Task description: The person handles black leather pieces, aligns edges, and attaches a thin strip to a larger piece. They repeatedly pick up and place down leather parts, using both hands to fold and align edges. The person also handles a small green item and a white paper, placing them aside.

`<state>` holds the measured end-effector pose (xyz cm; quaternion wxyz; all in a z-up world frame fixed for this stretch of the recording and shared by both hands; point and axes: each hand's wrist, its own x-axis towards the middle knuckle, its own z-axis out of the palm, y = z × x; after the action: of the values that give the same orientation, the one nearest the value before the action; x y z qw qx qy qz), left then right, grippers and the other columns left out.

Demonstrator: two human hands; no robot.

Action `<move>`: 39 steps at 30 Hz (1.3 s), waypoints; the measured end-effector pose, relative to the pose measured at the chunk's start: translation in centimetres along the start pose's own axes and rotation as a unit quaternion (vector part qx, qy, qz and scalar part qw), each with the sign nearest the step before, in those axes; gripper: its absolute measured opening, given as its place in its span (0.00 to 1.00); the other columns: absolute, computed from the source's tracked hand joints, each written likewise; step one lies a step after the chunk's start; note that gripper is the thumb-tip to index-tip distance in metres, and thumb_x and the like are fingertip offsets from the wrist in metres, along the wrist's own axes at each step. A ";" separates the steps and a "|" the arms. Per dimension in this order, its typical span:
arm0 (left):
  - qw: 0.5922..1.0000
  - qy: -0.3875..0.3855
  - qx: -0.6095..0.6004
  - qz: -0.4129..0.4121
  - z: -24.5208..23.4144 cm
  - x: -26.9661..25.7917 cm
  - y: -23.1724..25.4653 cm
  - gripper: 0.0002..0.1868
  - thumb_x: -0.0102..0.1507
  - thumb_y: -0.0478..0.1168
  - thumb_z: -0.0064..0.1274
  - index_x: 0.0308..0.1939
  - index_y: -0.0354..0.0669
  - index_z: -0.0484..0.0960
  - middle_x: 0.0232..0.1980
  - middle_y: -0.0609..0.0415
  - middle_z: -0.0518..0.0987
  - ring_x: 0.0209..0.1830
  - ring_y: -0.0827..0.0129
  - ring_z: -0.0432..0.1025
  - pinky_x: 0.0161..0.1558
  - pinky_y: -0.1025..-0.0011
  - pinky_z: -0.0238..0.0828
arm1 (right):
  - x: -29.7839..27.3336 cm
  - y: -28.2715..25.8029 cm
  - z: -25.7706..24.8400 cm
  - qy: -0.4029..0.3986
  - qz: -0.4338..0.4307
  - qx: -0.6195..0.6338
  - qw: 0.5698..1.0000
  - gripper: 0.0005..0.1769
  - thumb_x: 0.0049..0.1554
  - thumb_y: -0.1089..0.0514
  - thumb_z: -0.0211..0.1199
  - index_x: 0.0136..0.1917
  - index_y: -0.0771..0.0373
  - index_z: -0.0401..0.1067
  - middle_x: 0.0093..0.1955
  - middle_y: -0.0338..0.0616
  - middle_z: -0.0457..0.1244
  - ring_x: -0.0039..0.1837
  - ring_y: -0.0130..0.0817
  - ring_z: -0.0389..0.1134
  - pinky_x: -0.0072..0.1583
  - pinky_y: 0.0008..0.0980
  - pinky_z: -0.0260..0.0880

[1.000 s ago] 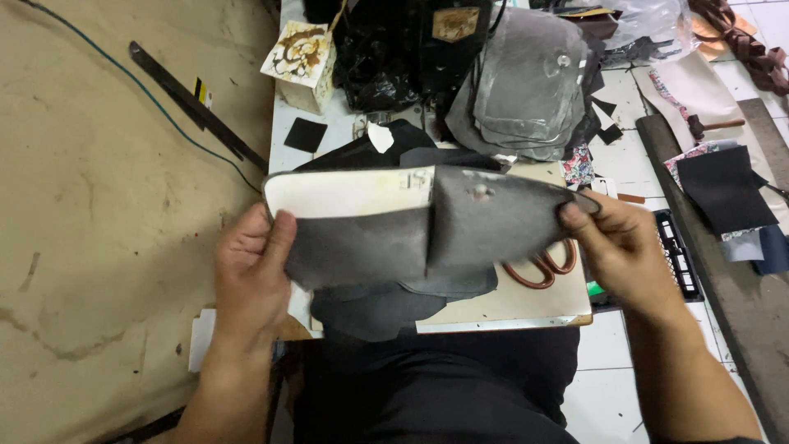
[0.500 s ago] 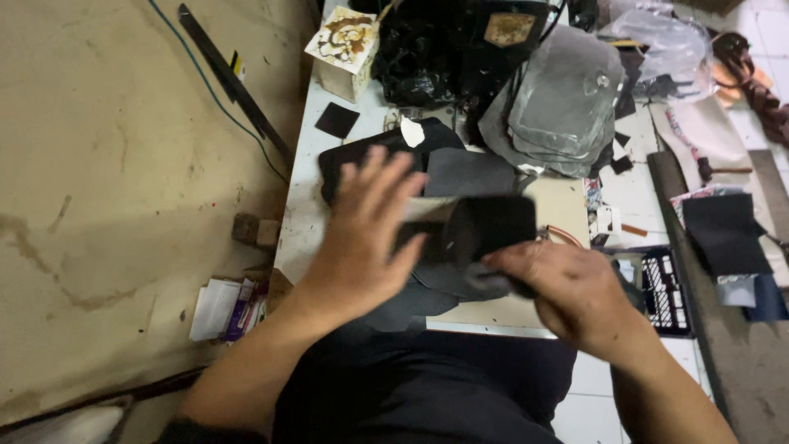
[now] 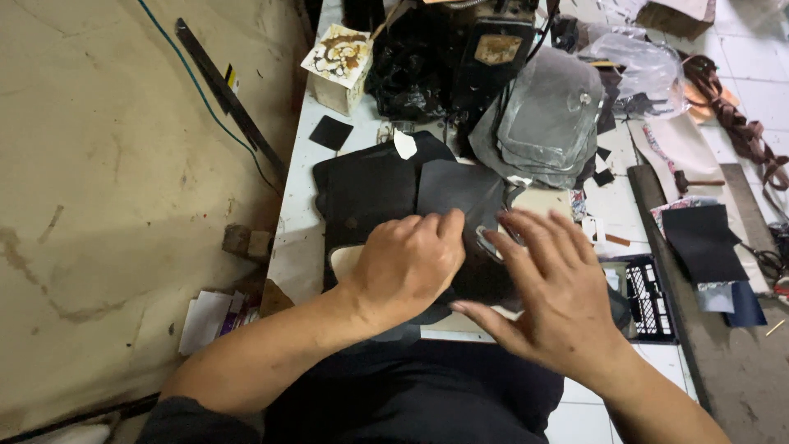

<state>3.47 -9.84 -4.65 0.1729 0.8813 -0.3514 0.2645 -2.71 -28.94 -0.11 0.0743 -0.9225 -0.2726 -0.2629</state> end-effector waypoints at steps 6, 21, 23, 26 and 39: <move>0.994 -0.024 -0.109 0.011 -1.3 -0.2 -0.8 0.07 0.63 0.34 0.52 0.32 0.44 0.71 0.19 0.54 0.72 0.17 0.57 0.71 0.16 0.59 0.62 | -1.1 1.9 2.2 -0.063 0.034 0.049 0.996 0.24 0.61 0.40 0.65 0.37 0.58 0.61 0.30 0.43 0.58 0.34 0.43 0.64 0.37 0.42 0.62; 0.988 -0.052 -0.144 -0.030 -0.4 -1.9 -3.9 0.11 0.69 0.40 0.51 0.33 0.45 0.68 0.19 0.51 0.68 0.16 0.50 0.67 0.16 0.55 0.56 | -2.5 4.7 0.8 -0.054 0.207 0.214 0.953 0.14 0.62 0.58 0.66 0.36 0.61 0.71 0.24 0.39 0.53 0.29 0.26 0.53 0.34 0.31 0.51; 0.985 -0.045 -0.152 -0.060 -0.4 -2.3 -4.7 0.14 0.69 0.43 0.51 0.32 0.45 0.66 0.21 0.46 0.66 0.17 0.43 0.66 0.19 0.52 0.53 | -3.0 5.3 0.5 -0.050 0.262 0.220 0.938 0.12 0.62 0.57 0.67 0.38 0.62 0.74 0.24 0.39 0.53 0.31 0.23 0.51 0.36 0.30 0.50; 0.959 -0.065 -0.263 -0.081 -1.1 -2.3 -4.5 0.13 0.69 0.40 0.54 0.31 0.43 0.69 0.19 0.52 0.58 0.10 0.60 0.58 0.20 0.62 0.47 | -3.4 5.6 0.6 -0.057 0.268 0.273 0.922 0.19 0.63 0.58 0.65 0.31 0.62 0.68 0.28 0.31 0.45 0.35 0.20 0.45 0.36 0.28 0.42; 0.982 -0.102 -0.155 -0.040 -2.0 -1.3 -1.3 0.17 0.73 0.46 0.45 0.31 0.45 0.69 0.19 0.49 0.73 0.18 0.46 0.71 0.15 0.52 0.56 | -0.3 2.4 3.3 -0.162 0.113 0.041 0.979 0.18 0.63 0.39 0.55 0.51 0.55 0.68 0.43 0.40 0.67 0.46 0.48 0.71 0.39 0.49 0.69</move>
<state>2.90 -7.29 -3.99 0.2806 0.8797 -0.3683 0.1084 -0.10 -30.19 -3.05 0.0965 -0.9739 -0.1856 -0.0884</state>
